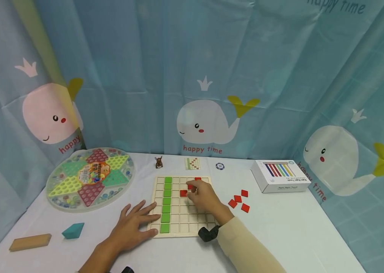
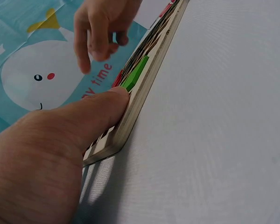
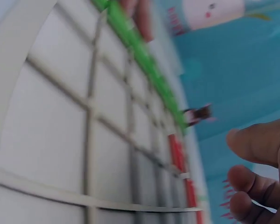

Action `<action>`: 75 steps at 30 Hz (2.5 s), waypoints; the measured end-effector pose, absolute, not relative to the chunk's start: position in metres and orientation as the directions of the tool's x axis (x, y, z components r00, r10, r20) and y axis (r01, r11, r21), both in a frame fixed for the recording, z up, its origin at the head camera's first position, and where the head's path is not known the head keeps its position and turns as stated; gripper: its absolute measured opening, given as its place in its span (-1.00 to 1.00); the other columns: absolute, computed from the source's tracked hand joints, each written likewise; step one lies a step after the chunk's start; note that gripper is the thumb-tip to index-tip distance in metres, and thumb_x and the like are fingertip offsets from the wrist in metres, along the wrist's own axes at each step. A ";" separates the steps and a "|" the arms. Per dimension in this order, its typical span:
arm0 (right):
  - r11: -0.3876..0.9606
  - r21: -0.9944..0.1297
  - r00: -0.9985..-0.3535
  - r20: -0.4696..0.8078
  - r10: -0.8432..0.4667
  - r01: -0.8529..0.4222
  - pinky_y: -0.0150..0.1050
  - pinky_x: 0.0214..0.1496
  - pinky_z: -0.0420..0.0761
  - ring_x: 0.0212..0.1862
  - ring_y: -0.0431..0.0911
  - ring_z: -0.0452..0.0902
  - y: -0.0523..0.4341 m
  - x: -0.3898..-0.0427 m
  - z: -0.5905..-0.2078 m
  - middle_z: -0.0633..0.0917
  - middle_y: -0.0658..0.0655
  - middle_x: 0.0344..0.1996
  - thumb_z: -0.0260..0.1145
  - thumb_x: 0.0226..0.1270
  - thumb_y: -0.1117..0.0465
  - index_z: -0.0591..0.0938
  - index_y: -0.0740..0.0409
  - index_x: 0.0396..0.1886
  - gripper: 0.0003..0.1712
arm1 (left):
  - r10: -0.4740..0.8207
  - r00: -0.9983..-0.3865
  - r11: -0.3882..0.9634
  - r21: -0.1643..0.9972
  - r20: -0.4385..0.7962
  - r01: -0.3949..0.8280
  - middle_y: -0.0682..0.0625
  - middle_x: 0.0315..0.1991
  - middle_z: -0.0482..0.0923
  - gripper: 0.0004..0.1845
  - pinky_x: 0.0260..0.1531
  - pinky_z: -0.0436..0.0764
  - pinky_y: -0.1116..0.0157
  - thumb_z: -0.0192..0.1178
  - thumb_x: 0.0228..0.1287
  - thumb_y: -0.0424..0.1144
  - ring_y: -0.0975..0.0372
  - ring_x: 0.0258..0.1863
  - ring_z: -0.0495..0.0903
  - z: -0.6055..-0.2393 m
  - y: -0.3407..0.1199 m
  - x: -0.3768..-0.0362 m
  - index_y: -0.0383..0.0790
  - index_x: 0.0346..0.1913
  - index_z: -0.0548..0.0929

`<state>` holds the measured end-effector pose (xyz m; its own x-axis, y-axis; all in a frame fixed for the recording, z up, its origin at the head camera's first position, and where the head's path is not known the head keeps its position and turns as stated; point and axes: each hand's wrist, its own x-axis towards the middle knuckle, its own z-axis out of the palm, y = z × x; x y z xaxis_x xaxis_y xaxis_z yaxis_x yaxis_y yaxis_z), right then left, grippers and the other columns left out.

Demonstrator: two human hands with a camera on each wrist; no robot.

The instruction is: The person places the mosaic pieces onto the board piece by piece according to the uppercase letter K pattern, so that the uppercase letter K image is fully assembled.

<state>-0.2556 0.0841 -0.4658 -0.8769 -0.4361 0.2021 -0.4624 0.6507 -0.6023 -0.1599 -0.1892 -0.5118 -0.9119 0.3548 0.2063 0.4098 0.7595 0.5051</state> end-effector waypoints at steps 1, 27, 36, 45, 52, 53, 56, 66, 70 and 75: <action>0.647 -0.600 -0.874 0.217 -0.435 -0.471 -0.30 -0.39 0.48 -0.42 -0.18 0.38 0.087 -0.252 -0.461 0.54 -0.08 -0.38 0.35 0.28 0.25 0.60 0.20 0.15 -0.57 | 0.355 -0.911 0.759 0.505 0.209 0.411 0.12 0.34 0.36 -0.48 0.26 -0.19 -0.23 0.28 0.09 0.25 -0.05 0.40 0.13 -0.512 -0.189 -0.160 0.13 0.08 0.70; 0.552 -0.553 -0.776 0.524 -0.352 -0.624 -0.31 -0.27 0.47 -0.28 -0.20 0.41 0.200 -0.189 -0.397 0.55 -0.17 -0.30 0.48 0.09 0.39 0.62 0.08 0.13 -0.44 | 0.344 -0.914 0.760 0.507 0.215 0.405 0.13 0.33 0.37 -0.49 0.26 -0.18 -0.22 0.30 0.07 0.23 -0.03 0.40 0.13 -0.513 -0.188 -0.158 0.12 0.07 0.71; 0.667 -0.565 -0.859 0.449 -0.244 -0.485 -0.18 -0.23 0.52 -0.22 -0.06 0.44 0.238 -0.196 -0.424 0.56 -0.11 -0.25 0.48 0.12 0.30 0.60 0.06 0.18 -0.44 | 0.336 -0.922 0.771 0.506 0.192 0.387 0.15 0.34 0.36 -0.48 0.27 -0.20 -0.21 0.28 0.07 0.27 -0.01 0.41 0.12 -0.514 -0.188 -0.159 0.15 0.07 0.71; 0.726 -0.625 -0.956 0.245 -0.164 -0.285 -0.12 -0.22 0.49 -0.17 -0.04 0.40 0.259 -0.206 -0.463 0.59 0.11 -0.18 0.46 0.18 0.18 0.58 0.08 0.20 -0.45 | 0.343 -0.917 0.769 0.500 0.202 0.398 0.13 0.35 0.35 -0.49 0.26 -0.19 -0.23 0.29 0.07 0.25 -0.03 0.41 0.12 -0.512 -0.189 -0.159 0.14 0.07 0.70; 0.797 -0.586 -0.989 0.085 -0.119 -0.147 -0.11 -0.18 0.50 -0.15 -0.02 0.40 0.272 -0.210 -0.482 0.57 0.02 -0.20 0.46 0.14 0.22 0.60 0.07 0.18 -0.45 | 0.341 -0.920 0.773 0.499 0.194 0.392 0.14 0.34 0.35 -0.49 0.26 -0.19 -0.23 0.28 0.08 0.26 -0.03 0.41 0.12 -0.514 -0.188 -0.160 0.15 0.08 0.70; 0.807 -0.576 -0.991 0.069 -0.112 -0.132 -0.10 -0.16 0.50 -0.14 -0.02 0.40 0.273 -0.210 -0.484 0.57 0.02 -0.20 0.46 0.13 0.23 0.62 0.07 0.15 -0.47 | 0.341 -0.920 0.772 0.499 0.195 0.392 0.14 0.34 0.35 -0.48 0.26 -0.19 -0.23 0.28 0.08 0.26 -0.03 0.41 0.12 -0.514 -0.188 -0.160 0.15 0.08 0.70; 0.826 -0.551 -0.993 0.069 -0.097 -0.119 -0.04 -0.09 0.53 -0.12 0.00 0.43 0.274 -0.210 -0.490 0.57 0.02 -0.18 0.46 0.12 0.26 0.68 0.09 0.04 -0.58 | 0.341 -0.918 0.772 0.498 0.200 0.395 0.13 0.34 0.36 -0.48 0.26 -0.18 -0.23 0.28 0.08 0.26 -0.04 0.40 0.13 -0.513 -0.187 -0.160 0.14 0.07 0.71; 0.837 -0.531 -0.990 0.110 -0.090 -0.135 -0.01 -0.07 0.55 -0.15 0.00 0.49 0.269 -0.210 -0.486 0.60 0.03 -0.23 0.41 0.18 0.33 0.68 0.18 -0.05 -0.70 | 0.341 -0.917 0.766 0.504 0.208 0.399 0.13 0.34 0.36 -0.49 0.25 -0.18 -0.23 0.30 0.07 0.24 -0.03 0.40 0.13 -0.513 -0.191 -0.161 0.13 0.08 0.71; 0.825 -0.543 -0.986 0.138 -0.096 -0.156 -0.09 -0.17 0.50 -0.24 -0.05 0.45 0.269 -0.206 -0.470 0.61 -0.03 -0.33 0.39 0.18 0.37 0.67 0.15 -0.05 -0.69 | 0.344 -0.916 0.764 0.506 0.206 0.401 0.13 0.34 0.36 -0.48 0.25 -0.18 -0.23 0.29 0.08 0.26 -0.03 0.41 0.12 -0.515 -0.190 -0.161 0.15 0.08 0.70; 0.806 -0.546 -0.968 0.219 -0.124 -0.227 -0.12 -0.23 0.49 -0.27 -0.08 0.43 0.265 -0.198 -0.446 0.61 -0.04 -0.38 0.40 0.17 0.38 0.68 0.15 -0.04 -0.67 | 0.344 -0.916 0.763 0.507 0.208 0.402 0.14 0.34 0.36 -0.49 0.25 -0.18 -0.23 0.30 0.07 0.26 -0.02 0.41 0.12 -0.516 -0.189 -0.163 0.15 0.07 0.71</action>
